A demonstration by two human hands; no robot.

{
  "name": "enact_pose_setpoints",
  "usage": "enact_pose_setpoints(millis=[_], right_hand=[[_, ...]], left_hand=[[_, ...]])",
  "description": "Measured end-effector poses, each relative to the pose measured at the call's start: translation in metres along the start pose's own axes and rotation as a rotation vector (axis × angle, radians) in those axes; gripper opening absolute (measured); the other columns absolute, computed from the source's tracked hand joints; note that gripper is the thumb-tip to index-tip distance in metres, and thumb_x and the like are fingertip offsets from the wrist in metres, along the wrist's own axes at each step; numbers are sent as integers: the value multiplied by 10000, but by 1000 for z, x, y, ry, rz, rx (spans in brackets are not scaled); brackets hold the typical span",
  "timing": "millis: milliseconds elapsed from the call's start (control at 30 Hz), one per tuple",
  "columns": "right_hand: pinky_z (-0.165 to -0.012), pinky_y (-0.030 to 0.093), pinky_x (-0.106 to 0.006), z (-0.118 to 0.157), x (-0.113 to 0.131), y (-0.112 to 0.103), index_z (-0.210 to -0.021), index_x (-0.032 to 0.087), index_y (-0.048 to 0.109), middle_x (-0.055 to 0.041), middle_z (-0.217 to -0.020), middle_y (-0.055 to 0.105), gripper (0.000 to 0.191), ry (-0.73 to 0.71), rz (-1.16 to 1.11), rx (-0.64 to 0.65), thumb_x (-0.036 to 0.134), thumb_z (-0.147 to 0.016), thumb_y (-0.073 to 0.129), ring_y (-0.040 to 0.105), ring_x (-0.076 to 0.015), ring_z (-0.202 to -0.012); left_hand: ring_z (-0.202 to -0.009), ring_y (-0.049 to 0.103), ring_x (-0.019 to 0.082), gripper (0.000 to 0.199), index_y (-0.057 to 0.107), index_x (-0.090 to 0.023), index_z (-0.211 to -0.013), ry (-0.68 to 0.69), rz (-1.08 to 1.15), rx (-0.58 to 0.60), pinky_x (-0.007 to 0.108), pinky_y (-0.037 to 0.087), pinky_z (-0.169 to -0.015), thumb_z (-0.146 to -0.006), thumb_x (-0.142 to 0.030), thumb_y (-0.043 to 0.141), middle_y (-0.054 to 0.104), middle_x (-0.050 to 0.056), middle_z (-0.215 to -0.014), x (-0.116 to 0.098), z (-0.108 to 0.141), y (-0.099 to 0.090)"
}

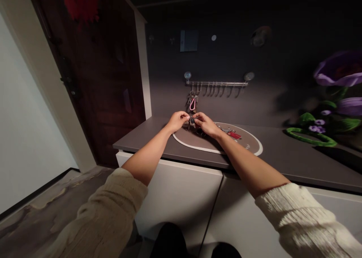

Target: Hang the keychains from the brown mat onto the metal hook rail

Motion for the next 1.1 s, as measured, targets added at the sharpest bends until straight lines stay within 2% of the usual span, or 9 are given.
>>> enact_pose_setpoints(millis=[200,367,533,800,967,1100], right_hand=[[-631,434,-243,-1,-1,2,-885,193,486,29,-697,572,169,-24,-26,30,278,-740,504,538,-95,-613],[-629,420,-238,4,10,0,-853,184,516,24,-732,563,188,-79,79,-11,337,-744,512,521,-89,-614],[-621,399,-237,9,22,-1,-795,170,524,20,-683,541,208,-105,160,-56,370,-737,518,495,-95,-606],[-628,380,-234,8,22,-6,-754,160,528,5,-716,537,211,-151,170,-106,368,-719,513,459,-99,-644],[-612,376,-230,3,17,-9,-759,156,522,15,-679,514,239,-146,141,-155,392,-720,513,441,-91,-621],[-620,398,-225,-3,18,-12,-750,163,510,25,-661,509,218,-124,41,-184,377,-713,514,456,-85,-618]], left_hand=[[-608,492,81,144,593,-102,-743,-82,140,12,230,403,-656,-708,-237,560,589,7,-664,-1,1,1],[-606,491,79,153,593,-104,-733,-110,197,-4,234,405,-665,-690,-250,579,586,3,-656,-2,3,1],[-589,486,75,176,593,-111,-716,-119,267,7,227,398,-643,-664,-278,607,575,-7,-629,0,3,5],[-575,491,75,240,589,-112,-717,-121,351,24,212,383,-591,-617,-323,644,575,-2,-630,3,2,11],[-567,488,80,294,584,-115,-758,-103,310,11,208,377,-569,-658,-391,597,565,-1,-627,-1,4,12],[-546,483,85,312,564,-123,-727,-95,162,-27,207,368,-540,-738,-426,489,551,-1,-616,4,4,13]])
Point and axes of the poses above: each hand's wrist, its own z-axis away from the middle knuckle, its own y-axis out of the palm, x = y × z, the point moved 3 cm from there along -z, towards the middle knuckle
